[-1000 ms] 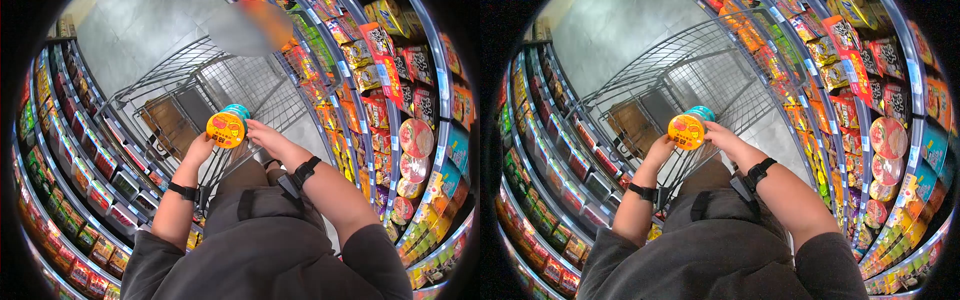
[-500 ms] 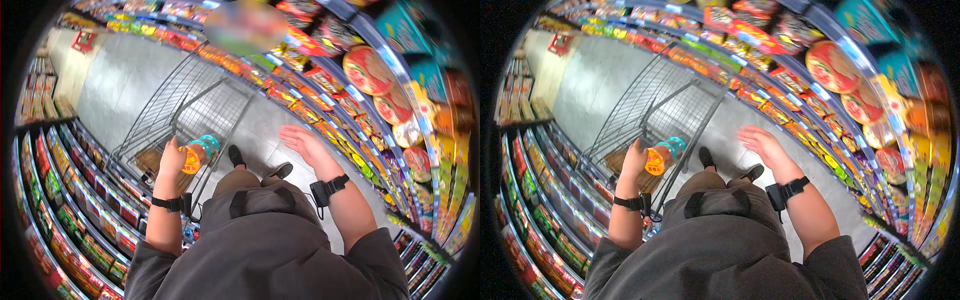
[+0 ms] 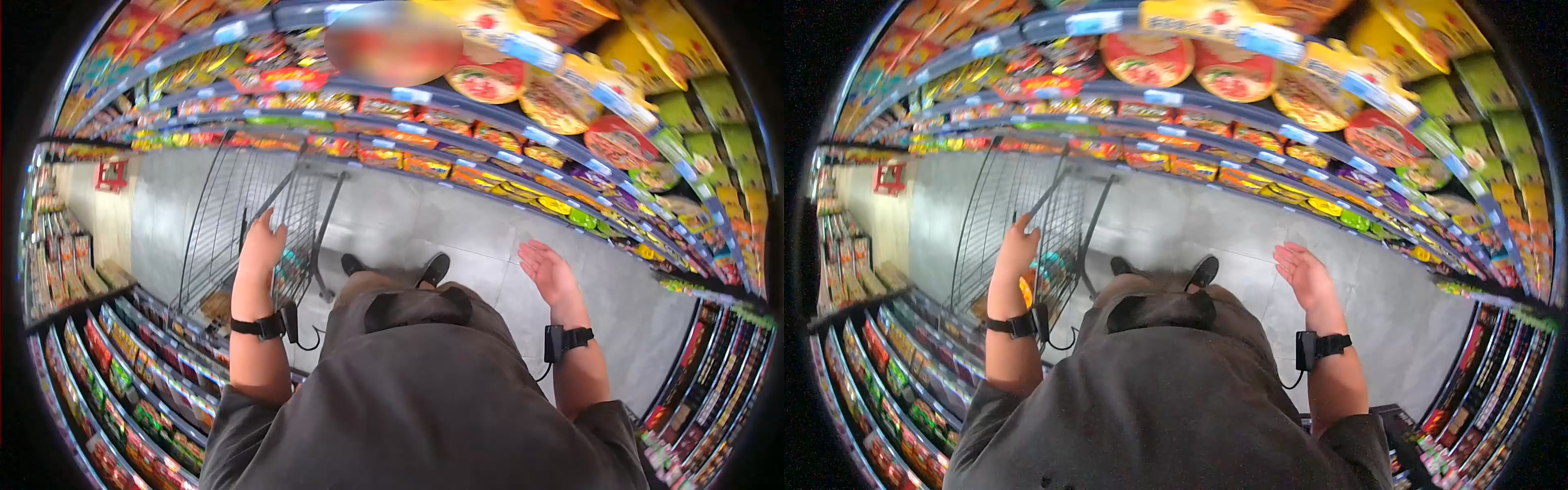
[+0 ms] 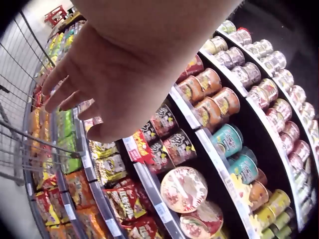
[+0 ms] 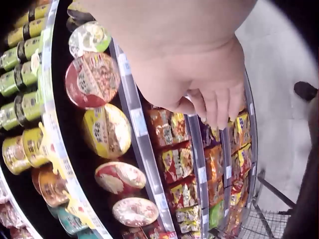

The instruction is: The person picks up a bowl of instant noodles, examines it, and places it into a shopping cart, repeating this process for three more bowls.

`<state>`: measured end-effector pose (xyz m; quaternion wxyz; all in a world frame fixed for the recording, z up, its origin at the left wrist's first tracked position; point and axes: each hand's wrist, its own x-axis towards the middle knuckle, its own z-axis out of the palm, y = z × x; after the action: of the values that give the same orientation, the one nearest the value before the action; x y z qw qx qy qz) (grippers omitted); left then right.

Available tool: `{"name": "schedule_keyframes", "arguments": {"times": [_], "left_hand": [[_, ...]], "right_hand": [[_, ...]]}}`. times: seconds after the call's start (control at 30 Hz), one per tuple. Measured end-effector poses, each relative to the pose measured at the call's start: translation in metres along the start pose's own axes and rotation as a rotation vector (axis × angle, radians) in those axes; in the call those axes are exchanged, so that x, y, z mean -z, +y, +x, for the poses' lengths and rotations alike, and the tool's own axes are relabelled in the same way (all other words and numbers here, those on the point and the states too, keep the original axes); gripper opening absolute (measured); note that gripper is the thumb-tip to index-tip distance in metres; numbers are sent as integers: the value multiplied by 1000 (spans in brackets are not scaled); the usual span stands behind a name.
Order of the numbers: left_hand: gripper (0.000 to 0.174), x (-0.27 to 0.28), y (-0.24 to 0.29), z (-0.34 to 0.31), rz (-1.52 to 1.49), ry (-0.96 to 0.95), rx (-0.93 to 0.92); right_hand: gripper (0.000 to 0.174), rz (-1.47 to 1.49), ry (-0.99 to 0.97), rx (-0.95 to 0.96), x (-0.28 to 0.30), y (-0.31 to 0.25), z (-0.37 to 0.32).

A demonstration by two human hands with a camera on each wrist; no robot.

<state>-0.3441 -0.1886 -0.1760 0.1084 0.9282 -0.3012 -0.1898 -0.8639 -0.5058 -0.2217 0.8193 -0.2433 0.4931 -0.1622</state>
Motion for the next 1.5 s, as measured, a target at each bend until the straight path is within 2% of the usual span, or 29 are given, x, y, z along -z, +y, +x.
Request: {"name": "schedule_keyframes", "arguments": {"times": [0.07,0.13,0.2,0.3,0.4,0.5,0.57,0.63,0.7,0.77,0.8,0.87,0.93,1.0,1.03,1.07,1.13,1.2,1.27,1.33,1.4,1.5], "left_hand": [[58,15,59,2,-53,-74,73],[55,19,111,5,-70,-72,1],[53,19,153,9,-167,-1,-148],[50,37,221,9,-215,9,-309],[43,61,287,-4,-292,36,-453],[37,87,344,-17,-554,-5,-572],[36,104,375,-19,-616,-2,-690],[35,110,398,-11,-731,6,-875],[36,123,424,-7,-764,-1,-948],[40,134,449,2,-816,-12,-1075],[40,137,460,9,-819,-14,-1085],[45,142,483,22,-816,55,-1172],[47,149,503,33,-815,21,-1188],[47,148,518,46,-839,70,-1260],[47,148,522,48,-850,53,-1193],[47,148,525,53,-851,49,-1200],[45,149,534,64,-741,77,-1258],[38,152,542,65,-758,-8,-1192],[32,152,550,73,-554,156,-1341],[29,150,557,70,-600,159,-1328],[28,147,559,69,-621,-44,-1201],[31,151,564,60,-574,-28,-1213]], "right_hand": [[43,20,47,31,19,-10,-20],[42,29,63,85,35,-19,-35],[42,33,73,133,44,-31,-46],[42,72,83,218,44,-57,-67],[42,105,19,344,34,-85,-88],[42,43,-17,446,12,-118,-104],[40,11,-152,552,1,-136,-110],[40,-46,-128,594,-20,-161,-120],[39,-104,-106,629,-39,-187,-125],[39,-210,-170,746,-56,-212,-125],[39,-210,-163,754,-64,-224,-125],[40,-307,-239,939,-80,-250,-124],[41,-318,-269,953,-95,-276,-126],[44,-342,-324,1083,-112,-297,-124],[47,-361,-331,1108,-117,-307,-121],[47,-361,-325,1112,-121,-314,-118],[50,-445,-285,1242,-128,-326,-111],[51,-448,-252,1257,-134,-333,-104],[50,-457,-265,1289,-136,-340,-97],[50,-466,-290,1276,-137,-347,-94],[50,-541,-320,1260,-136,-353,-92],[49,-554,-353,1231,-132,-359,-96]]}}
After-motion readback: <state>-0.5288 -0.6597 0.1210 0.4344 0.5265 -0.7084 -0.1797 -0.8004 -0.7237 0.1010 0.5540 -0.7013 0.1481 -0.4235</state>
